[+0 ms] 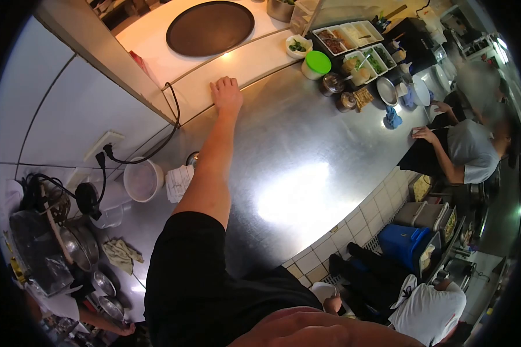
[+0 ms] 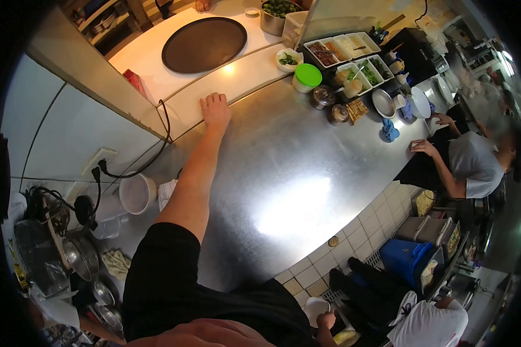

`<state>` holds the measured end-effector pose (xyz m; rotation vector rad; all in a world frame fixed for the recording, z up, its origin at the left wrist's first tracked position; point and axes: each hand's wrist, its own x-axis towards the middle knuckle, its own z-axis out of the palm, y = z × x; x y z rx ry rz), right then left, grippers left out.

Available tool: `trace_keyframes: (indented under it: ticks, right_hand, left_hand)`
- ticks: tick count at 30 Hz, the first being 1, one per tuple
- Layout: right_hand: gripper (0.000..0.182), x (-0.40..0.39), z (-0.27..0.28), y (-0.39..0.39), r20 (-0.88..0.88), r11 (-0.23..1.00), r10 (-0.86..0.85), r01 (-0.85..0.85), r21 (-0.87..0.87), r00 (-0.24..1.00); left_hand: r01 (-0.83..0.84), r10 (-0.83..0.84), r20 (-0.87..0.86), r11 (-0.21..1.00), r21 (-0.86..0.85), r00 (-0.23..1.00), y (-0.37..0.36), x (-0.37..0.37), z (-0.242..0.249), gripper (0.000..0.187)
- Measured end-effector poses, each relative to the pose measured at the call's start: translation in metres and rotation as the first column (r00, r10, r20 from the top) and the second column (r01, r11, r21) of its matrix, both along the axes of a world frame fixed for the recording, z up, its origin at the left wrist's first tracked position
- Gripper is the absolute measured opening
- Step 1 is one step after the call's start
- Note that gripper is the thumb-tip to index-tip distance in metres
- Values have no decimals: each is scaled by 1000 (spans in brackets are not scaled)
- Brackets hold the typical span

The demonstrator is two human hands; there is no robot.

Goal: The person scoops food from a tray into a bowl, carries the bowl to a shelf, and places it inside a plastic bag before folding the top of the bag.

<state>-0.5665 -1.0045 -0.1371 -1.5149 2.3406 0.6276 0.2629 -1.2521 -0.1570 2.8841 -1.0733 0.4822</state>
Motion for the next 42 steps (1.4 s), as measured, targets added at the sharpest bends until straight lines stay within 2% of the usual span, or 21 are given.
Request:
trace_keyframes:
  ticks: [5,11,14,16,18,20,21,22,25,26,27,29,30,32,35,36,37,38,39,41,42]
  right_hand:
    - [26,2,4,4,8,1000,-1,1,-4,1000]
    - [27,-11,-1,9,64,998,-47,45,36,997]
    - [29,-8,0,8,64,999,-28,25,39,998]
    - [30,-10,-1,6,53,999,-18,16,34,998]
    - [28,-16,-3,7,47,998,-61,61,0,997]
    - [25,-20,2,8,64,998,-57,57,-7,996]
    - [24,-17,7,6,55,996,-83,84,-10,995]
    - [24,-20,8,7,76,996,-86,88,-20,993]
    - [26,-23,9,8,-7,995,-96,96,5,995]
    - [28,-21,13,8,17,993,-117,117,10,993]
    - [26,-25,8,12,-5,994,-109,109,-7,994]
    - [32,-17,19,9,-14,987,-141,141,72,990]
    - [35,-18,17,11,-33,984,-165,167,56,986]
    - [36,-21,19,14,3,986,-148,147,76,989]
    - [29,-23,25,21,36,979,-203,202,12,979]
    - [26,-30,22,28,59,988,-144,147,-43,988]
    - [27,-30,24,32,71,981,-161,167,-94,984]
    - [28,-28,30,32,53,975,-204,208,-82,978]
    - [28,-28,33,35,41,969,-237,239,-65,971]
    - [29,-40,21,45,56,956,-285,288,-55,957]
    - [29,-42,22,45,61,945,-319,323,-60,946]
  left_hand:
    - [-5,5,-9,1000,20,1000,0,1,1,30]
    - [27,-21,82,997,-75,996,2,4,-5,24]
    - [72,-72,10,996,-50,997,0,12,4,22]
    - [-27,-11,-285,991,-130,958,-3,22,24,30]
    - [-288,3,-602,880,-377,798,-23,72,23,43]
    - [-357,-98,-543,655,-666,834,-40,135,42,51]
    - [-303,-138,-460,583,-754,877,-39,146,78,52]
    - [-346,-68,-457,557,-755,887,-39,140,125,52]
    - [-192,-187,-461,730,-656,867,-55,190,186,59]
    - [-130,-227,-488,794,-594,843,-73,228,178,62]
    - [43,-235,-408,903,-428,882,-82,250,182,65]
    - [54,-252,-553,936,-349,794,-90,238,203,70]
    - [152,-311,-526,934,-324,792,-92,236,205,70]
    - [158,-373,-611,913,-377,698,-120,272,178,55]
    - [-187,-391,-829,851,-491,399,-131,265,148,28]
    - [-289,-414,-864,822,-491,287,-138,257,140,20]
    - [-143,-389,-888,891,-430,245,-135,245,146,10]
    - [-129,-528,-832,825,-550,172,-142,258,119,8]
    - [-309,-491,-871,828,-468,3,-142,250,108,10]
    - [-346,-520,-854,805,-482,-19,-116,192,114,17]
    - [-346,-521,-848,817,-462,-98,-105,168,118,17]
